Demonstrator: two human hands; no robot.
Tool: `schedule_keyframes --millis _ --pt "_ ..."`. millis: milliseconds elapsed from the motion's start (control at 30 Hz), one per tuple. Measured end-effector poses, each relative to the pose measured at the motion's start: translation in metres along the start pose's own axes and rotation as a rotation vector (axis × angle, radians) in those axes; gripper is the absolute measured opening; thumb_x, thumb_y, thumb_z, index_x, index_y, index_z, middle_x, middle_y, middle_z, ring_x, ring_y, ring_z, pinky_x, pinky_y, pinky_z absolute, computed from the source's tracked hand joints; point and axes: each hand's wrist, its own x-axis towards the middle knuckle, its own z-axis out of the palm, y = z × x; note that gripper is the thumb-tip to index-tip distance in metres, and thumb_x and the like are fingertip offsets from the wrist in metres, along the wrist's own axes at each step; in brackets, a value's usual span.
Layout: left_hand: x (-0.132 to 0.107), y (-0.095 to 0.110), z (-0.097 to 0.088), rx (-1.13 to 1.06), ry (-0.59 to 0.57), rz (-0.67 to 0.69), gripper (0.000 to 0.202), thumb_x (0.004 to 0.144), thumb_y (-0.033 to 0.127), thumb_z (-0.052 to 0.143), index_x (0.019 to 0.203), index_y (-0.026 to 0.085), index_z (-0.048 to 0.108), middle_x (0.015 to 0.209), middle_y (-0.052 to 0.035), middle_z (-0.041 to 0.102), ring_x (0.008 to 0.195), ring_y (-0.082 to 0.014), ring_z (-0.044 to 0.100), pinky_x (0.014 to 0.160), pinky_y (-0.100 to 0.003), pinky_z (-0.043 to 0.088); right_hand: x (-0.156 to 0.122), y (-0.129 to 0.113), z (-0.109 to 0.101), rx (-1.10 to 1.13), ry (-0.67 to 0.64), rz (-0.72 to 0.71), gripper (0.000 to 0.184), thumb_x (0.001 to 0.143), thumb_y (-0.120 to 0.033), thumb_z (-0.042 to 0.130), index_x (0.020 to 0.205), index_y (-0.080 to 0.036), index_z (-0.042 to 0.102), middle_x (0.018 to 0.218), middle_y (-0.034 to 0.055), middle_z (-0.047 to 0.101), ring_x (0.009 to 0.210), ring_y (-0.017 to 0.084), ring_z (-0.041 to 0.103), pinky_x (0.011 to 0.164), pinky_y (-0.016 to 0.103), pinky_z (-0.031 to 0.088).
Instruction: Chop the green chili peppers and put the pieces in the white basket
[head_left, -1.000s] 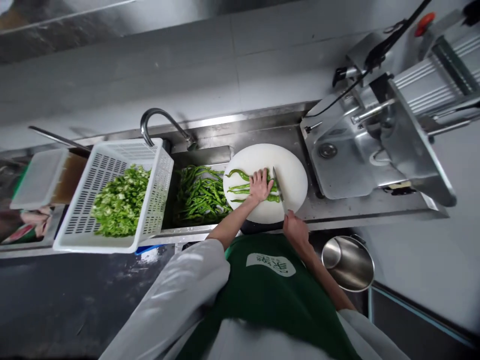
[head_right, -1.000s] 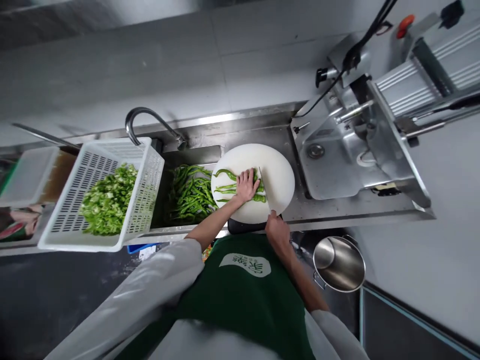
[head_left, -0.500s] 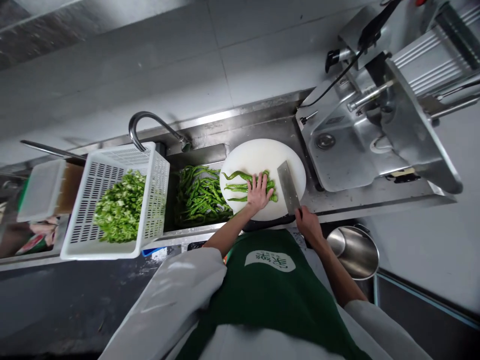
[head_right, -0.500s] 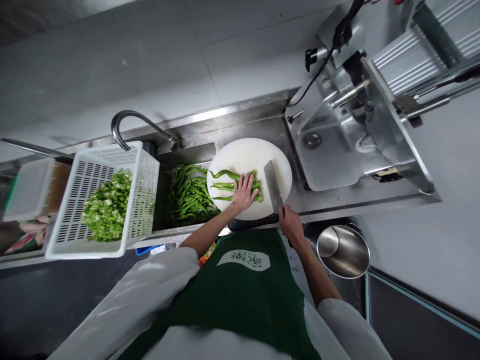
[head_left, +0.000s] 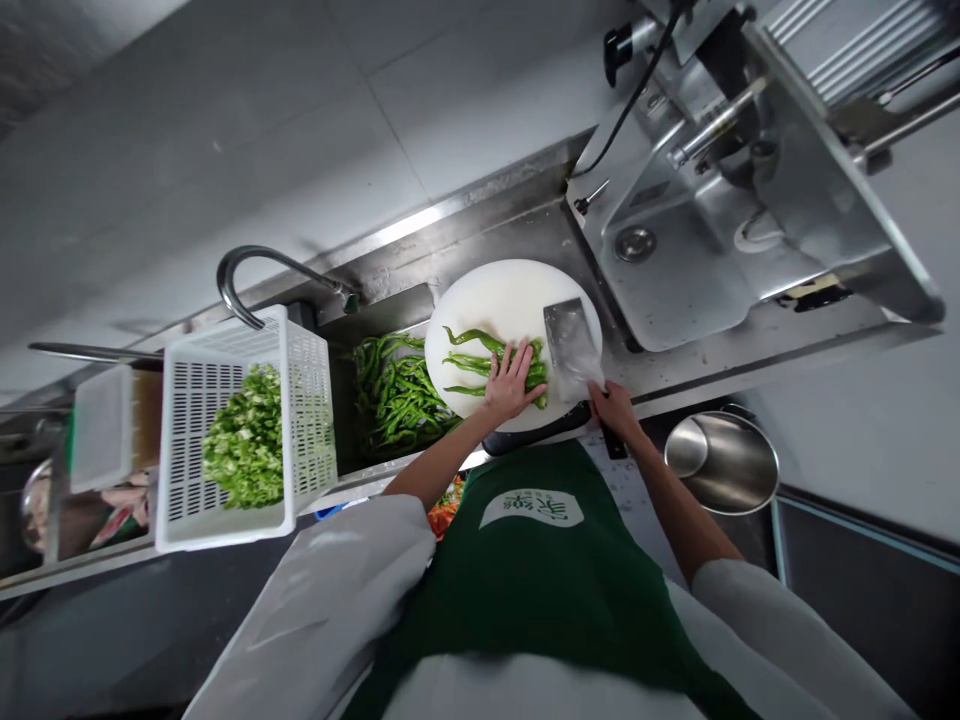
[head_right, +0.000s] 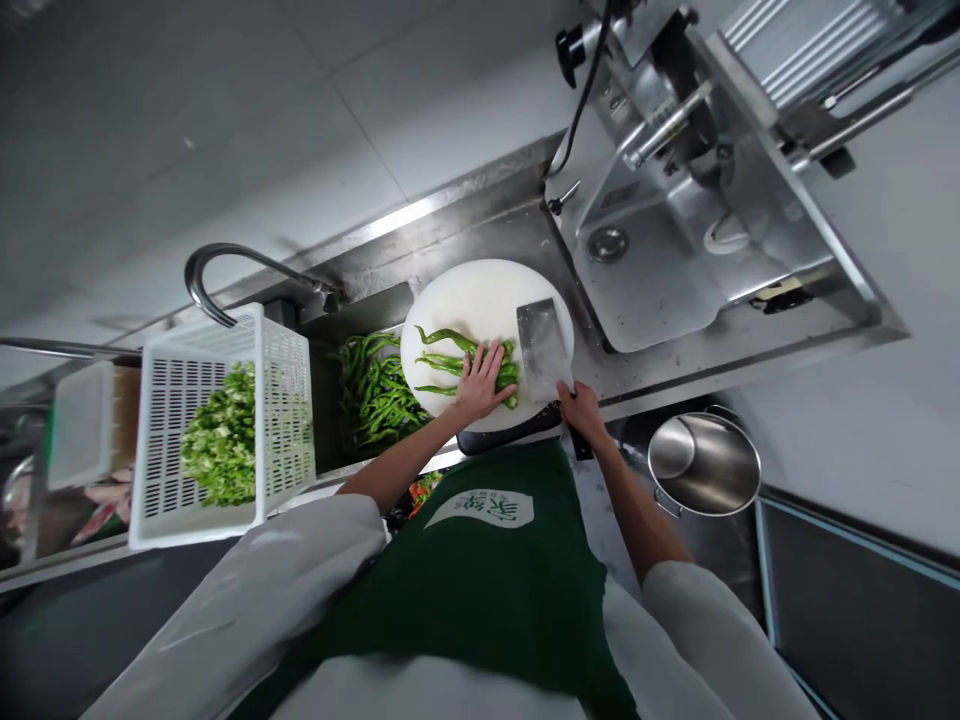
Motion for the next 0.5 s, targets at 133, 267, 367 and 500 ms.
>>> schedule_keyframes --millis 133,267,367,500 --pt "0.000 0.000 0.002 0.004 0.008 0.006 0.089 0.104 0.068 0.035 0.171 0.013 0.016 0.177 -0.0077 0.015 0.165 -0.0333 0.006 0.133 -0.059 0.012 0.014 -0.007 0.009 0.038 -0.040 -0.013 0.036 0.096 -0.057 0.058 0.079 -0.026 0.049 0.051 -0.0021 0.053 0.038 0.015 0.049 0.041 0.028 0.039" --pt "0.000 0.000 0.003 0.001 0.016 0.016 0.088 0.104 0.068 0.032 0.171 0.012 0.017 0.177 -0.0073 0.015 0.165 -0.0332 0.006 0.133 -0.061 0.012 0.017 -0.005 0.004 0.000 -0.084 -0.024 0.038 0.096 -0.059 0.057 0.080 -0.026 0.049 0.050 -0.0025 0.052 0.039 0.016 0.049 0.043 0.029 0.040" --pt "0.000 -0.001 0.003 -0.006 0.020 0.020 0.088 0.105 0.067 0.031 0.170 0.011 0.018 0.177 -0.0081 0.016 0.165 -0.0330 0.006 0.133 -0.061 0.012 0.013 0.001 -0.010 -0.098 -0.134 -0.037 0.038 0.096 -0.059 0.055 0.079 -0.025 0.050 0.049 -0.0020 0.053 0.042 0.017 0.053 0.047 0.029 0.044" --pt "0.001 -0.002 0.002 -0.025 0.010 0.023 0.088 0.104 0.067 0.035 0.170 0.012 0.019 0.177 -0.0092 0.017 0.165 -0.0331 0.006 0.133 -0.060 0.012 0.012 0.006 -0.023 -0.199 -0.202 -0.055 0.038 0.097 -0.057 0.054 0.077 -0.024 0.051 0.048 -0.0019 0.054 0.044 0.016 0.054 0.053 0.028 0.045"
